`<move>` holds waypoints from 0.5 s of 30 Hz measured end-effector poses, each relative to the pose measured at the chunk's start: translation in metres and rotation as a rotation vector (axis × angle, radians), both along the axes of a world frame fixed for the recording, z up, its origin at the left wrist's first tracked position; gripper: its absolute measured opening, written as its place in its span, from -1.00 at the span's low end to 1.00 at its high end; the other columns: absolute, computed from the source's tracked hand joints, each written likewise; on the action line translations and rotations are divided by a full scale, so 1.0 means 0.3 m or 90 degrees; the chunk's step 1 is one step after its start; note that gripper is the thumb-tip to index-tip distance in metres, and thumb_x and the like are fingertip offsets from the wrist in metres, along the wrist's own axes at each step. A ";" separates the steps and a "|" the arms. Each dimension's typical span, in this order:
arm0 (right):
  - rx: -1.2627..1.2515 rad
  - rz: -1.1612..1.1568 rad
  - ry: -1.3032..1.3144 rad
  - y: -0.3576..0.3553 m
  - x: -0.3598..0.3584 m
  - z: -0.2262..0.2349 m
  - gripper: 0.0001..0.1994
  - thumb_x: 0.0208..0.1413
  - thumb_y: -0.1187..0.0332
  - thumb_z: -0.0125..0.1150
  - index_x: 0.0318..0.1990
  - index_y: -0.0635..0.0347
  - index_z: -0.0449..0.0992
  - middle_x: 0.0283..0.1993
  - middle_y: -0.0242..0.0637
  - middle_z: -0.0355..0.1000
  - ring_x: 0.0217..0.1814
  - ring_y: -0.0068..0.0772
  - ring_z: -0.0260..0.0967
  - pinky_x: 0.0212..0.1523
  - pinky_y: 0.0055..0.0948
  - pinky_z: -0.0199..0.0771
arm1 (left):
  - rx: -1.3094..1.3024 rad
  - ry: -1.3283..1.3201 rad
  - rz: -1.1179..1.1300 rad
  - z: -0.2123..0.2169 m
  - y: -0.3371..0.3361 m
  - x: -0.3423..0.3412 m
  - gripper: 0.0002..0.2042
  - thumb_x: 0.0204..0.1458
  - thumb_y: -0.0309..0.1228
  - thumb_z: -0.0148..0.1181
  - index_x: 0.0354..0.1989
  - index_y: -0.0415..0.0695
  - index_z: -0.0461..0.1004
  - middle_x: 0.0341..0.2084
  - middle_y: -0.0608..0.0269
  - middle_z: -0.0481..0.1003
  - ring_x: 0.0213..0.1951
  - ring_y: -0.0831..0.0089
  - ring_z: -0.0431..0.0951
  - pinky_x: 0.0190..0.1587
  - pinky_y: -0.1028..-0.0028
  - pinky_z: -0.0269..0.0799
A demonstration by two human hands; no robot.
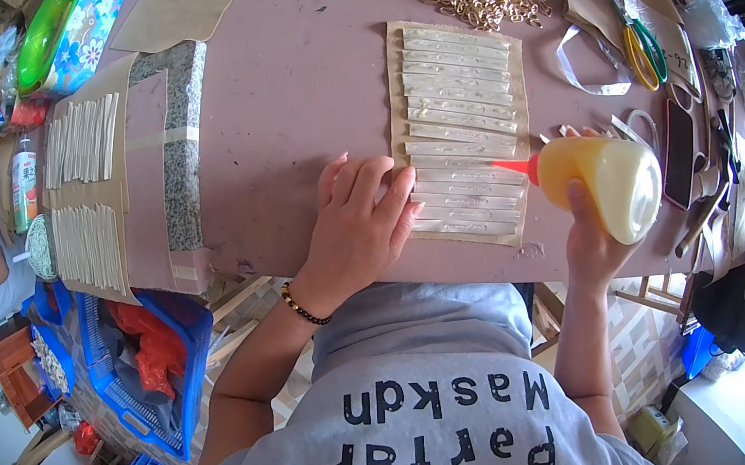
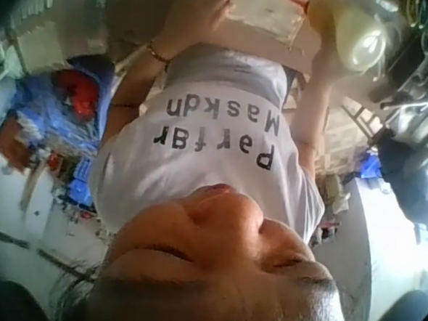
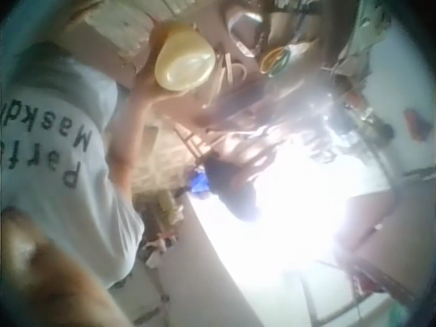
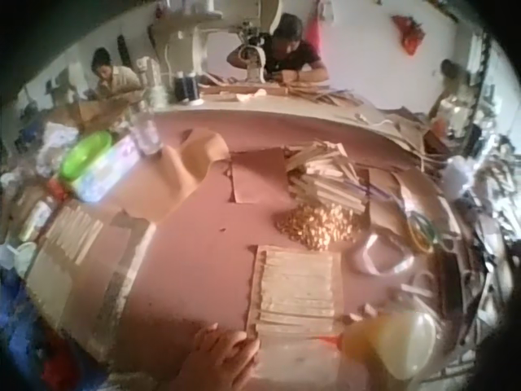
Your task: The person applies glue from a yellow bottle onto a grid of small wooden sticks arranged on a flat surface. They systematically cover the sticks with glue, then place a piece of brown paper over the glued area and press it down to adhere.
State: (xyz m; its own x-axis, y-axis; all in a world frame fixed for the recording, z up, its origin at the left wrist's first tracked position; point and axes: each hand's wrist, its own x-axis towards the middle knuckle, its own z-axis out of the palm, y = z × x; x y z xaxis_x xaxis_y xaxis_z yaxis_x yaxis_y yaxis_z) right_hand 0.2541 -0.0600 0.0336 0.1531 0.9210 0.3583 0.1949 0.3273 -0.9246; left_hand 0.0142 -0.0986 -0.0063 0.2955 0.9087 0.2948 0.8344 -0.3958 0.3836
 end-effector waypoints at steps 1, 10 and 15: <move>-0.006 -0.023 -0.029 -0.005 0.018 0.006 -0.47 -0.07 0.56 0.30 0.09 0.42 0.25 0.01 -0.01 0.40 0.09 -0.10 0.37 0.14 -0.19 0.33 | 0.004 0.003 0.000 0.003 0.000 0.000 -0.64 -0.01 -0.31 0.19 -0.03 -0.15 0.40 -0.11 0.16 0.30 -0.06 0.22 0.33 0.15 0.05 0.11; -0.009 -0.059 0.172 -0.037 0.105 0.012 -0.45 0.01 0.47 0.20 0.17 0.36 0.16 0.13 0.09 0.27 0.15 0.16 0.29 0.14 -0.02 0.34 | 0.017 -0.005 -0.016 0.012 -0.004 -0.001 -0.63 -0.01 -0.33 0.19 -0.01 -0.14 0.41 -0.10 0.14 0.31 -0.05 0.21 0.33 0.13 0.05 0.14; -0.049 -0.037 0.239 -0.039 0.118 -0.034 -0.46 0.01 0.50 0.22 0.16 0.35 0.18 0.08 0.07 0.32 0.12 0.12 0.32 0.13 -0.05 0.35 | 0.009 -0.003 -0.034 0.005 -0.026 -0.009 -0.64 -0.01 -0.35 0.18 0.00 -0.10 0.42 -0.08 0.14 0.31 -0.07 0.26 0.36 0.13 0.04 0.14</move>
